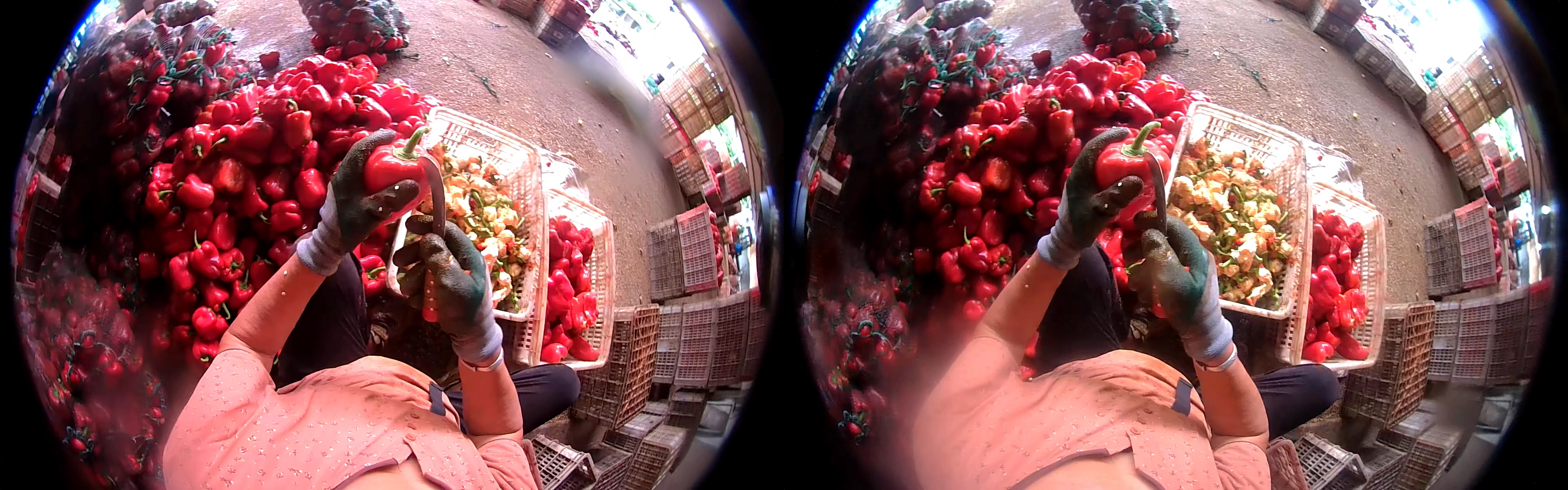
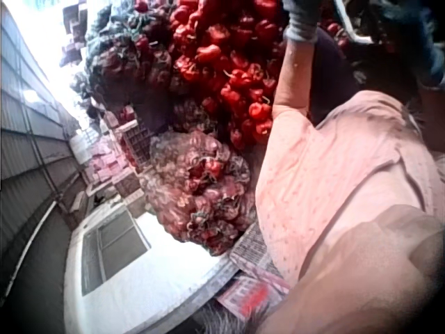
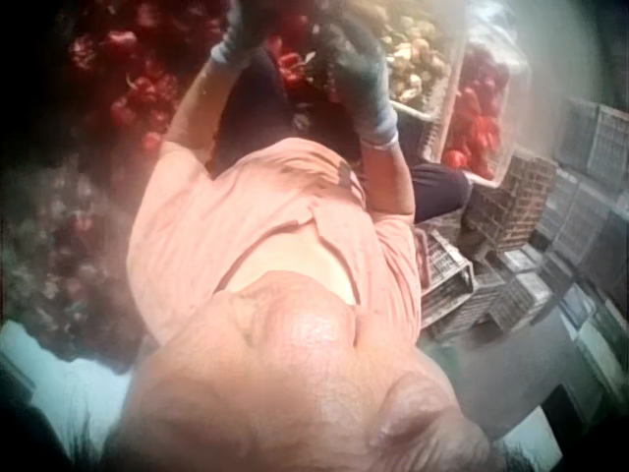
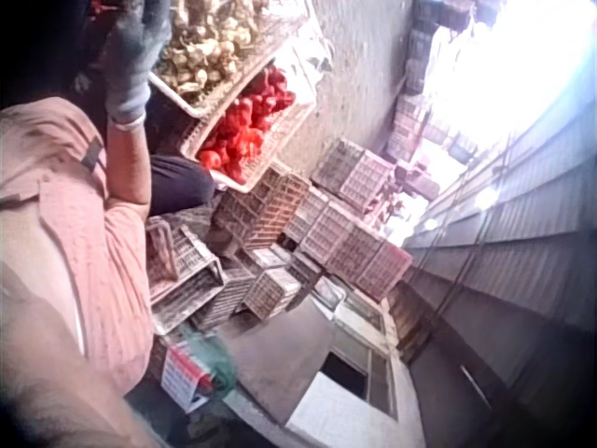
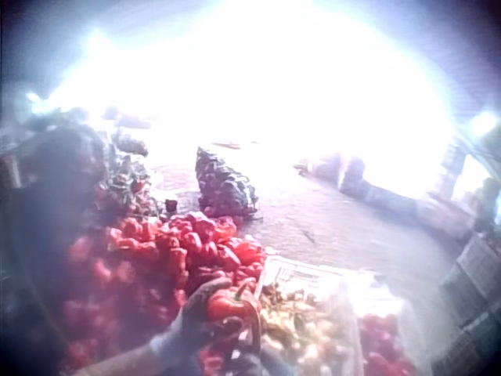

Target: The person sits on the ground and uses a knife to cut the stems and cores out of red bell peppers. They place the removed cores into a white basket and the cleaned peppers into another basket.

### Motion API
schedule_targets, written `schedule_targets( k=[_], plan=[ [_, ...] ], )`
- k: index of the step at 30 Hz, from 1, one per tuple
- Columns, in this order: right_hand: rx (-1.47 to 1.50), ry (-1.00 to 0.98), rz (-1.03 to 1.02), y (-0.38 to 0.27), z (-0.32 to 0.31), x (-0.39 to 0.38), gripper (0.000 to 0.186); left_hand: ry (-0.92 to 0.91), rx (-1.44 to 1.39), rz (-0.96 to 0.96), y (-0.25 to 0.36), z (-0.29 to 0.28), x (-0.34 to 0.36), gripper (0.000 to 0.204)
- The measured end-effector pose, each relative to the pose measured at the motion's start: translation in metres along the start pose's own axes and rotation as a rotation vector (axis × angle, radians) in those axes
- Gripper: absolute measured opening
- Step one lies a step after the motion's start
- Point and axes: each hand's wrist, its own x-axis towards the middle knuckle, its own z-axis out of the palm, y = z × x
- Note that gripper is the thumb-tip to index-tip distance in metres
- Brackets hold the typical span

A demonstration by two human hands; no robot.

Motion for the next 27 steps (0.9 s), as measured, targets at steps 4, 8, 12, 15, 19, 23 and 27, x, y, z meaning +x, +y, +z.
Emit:
schedule_targets(
  k=[4,8,12,15,19,23,27],
  plan=[
    [0.097,0.139,-0.085,0.034,-0.01,-0.001,0.032,0.07,-0.063,-0.118,-0.006,0.038,-0.006,0.065],
    [-0.133,0.166,-0.142,0.117,-0.025,-0.004,0.029,0.133,-0.065,-0.215,-0.012,0.064,0.003,0.059],
    [0.046,0.16,0.093,0.148,-0.039,-0.012,0.022,0.16,-0.261,-0.286,-0.019,0.076,0.01,0.052],
    [0.024,0.341,-0.115,0.165,-0.088,0.0,0.02,0.046,-0.371,-0.346,-0.016,0.085,0.023,0.047],
    [-0.033,0.37,-0.232,0.029,-0.107,0.006,0.054,-0.232,-0.449,-0.425,-0.001,0.101,0.008,0.053],
    [-0.346,0.226,-0.368,0.007,-0.135,0.008,0.065,-0.47,-0.256,-0.524,0.002,0.129,-0.004,0.064],
    [-0.599,0.204,-0.4,0.01,-0.154,0.003,0.056,-0.617,0.06,-0.487,0.001,0.137,-0.005,0.051]
  ],
)
